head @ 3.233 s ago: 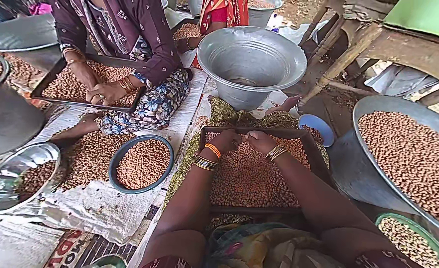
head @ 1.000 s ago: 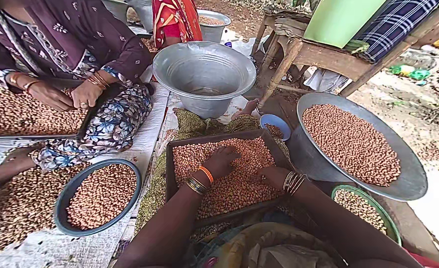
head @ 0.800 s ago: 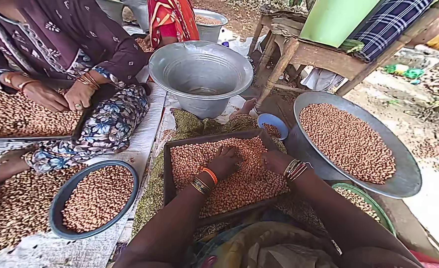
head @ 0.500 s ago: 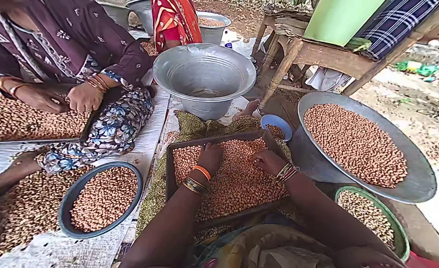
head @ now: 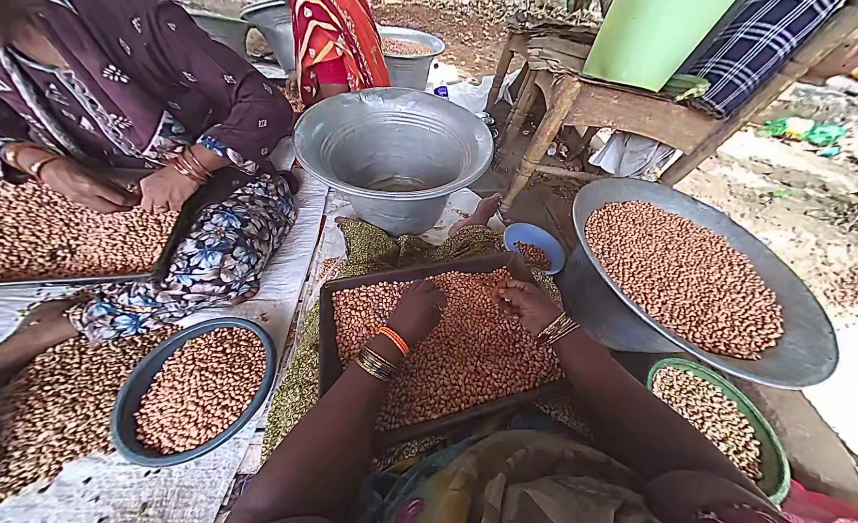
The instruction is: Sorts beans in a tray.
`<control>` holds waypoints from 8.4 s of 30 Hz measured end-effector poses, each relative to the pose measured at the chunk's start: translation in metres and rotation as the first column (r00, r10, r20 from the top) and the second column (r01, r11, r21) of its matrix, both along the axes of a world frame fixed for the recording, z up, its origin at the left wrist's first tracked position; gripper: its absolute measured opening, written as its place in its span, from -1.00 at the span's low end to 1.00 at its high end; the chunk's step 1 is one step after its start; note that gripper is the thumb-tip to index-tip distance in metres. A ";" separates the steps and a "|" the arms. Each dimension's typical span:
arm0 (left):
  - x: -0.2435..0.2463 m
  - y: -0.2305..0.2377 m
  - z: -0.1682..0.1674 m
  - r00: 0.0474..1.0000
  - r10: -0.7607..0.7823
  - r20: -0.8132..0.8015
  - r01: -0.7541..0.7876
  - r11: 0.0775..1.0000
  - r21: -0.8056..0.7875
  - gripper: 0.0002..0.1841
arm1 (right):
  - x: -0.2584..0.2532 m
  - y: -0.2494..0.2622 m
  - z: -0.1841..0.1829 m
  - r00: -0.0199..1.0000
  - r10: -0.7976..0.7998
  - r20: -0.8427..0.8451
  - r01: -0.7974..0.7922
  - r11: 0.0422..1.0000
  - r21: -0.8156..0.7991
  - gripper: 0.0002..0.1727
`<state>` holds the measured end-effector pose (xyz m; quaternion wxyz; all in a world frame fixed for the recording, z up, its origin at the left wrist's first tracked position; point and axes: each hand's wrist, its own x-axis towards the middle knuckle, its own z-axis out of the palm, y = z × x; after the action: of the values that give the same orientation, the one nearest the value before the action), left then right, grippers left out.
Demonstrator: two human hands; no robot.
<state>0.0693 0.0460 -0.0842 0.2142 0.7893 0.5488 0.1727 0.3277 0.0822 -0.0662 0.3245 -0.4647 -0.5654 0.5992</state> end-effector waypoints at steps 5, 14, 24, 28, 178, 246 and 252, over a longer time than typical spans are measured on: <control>0.013 -0.002 -0.010 0.966 -0.257 -0.013 0.256 0.965 -0.061 -0.73 | -0.027 -0.014 0.001 0.556 0.379 0.740 -0.574 0.819 0.012 -0.57; 0.006 -0.005 0.001 0.908 -0.418 -0.004 0.382 0.834 -0.397 -0.71 | -0.037 0.006 0.040 0.041 0.500 0.865 -0.804 0.531 -0.268 -0.67; -0.007 -0.022 0.034 0.874 -0.416 -0.251 0.228 0.807 -0.545 -0.68 | -0.051 0.028 0.012 0.458 0.232 0.858 -0.541 0.839 0.062 -0.65; -0.029 -0.011 0.031 0.901 -0.214 -0.377 0.021 0.890 -0.455 -0.68 | -0.011 0.046 0.016 0.795 0.133 0.592 -0.254 0.959 0.125 -0.73; 0.014 -0.016 0.010 0.977 -0.214 0.004 0.213 0.970 -0.117 -0.75 | 0.031 -0.013 0.001 0.333 0.406 0.851 -0.729 0.684 -0.041 -0.77; 0.010 -0.017 0.014 0.998 0.062 -0.011 -0.063 0.964 -0.260 -0.71 | -0.052 -0.020 -0.013 0.383 0.193 0.903 -0.549 0.834 0.054 -0.63; 0.029 -0.024 -0.001 0.912 -0.408 -0.049 0.381 0.884 -0.271 -0.74 | -0.055 -0.031 -0.004 0.272 0.196 0.942 -0.523 0.852 -0.026 -0.62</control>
<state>0.0983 0.0220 -0.0856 0.3156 0.8581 0.4049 0.0118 0.2726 0.0515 -0.0702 -0.1303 -0.5215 -0.8187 0.2019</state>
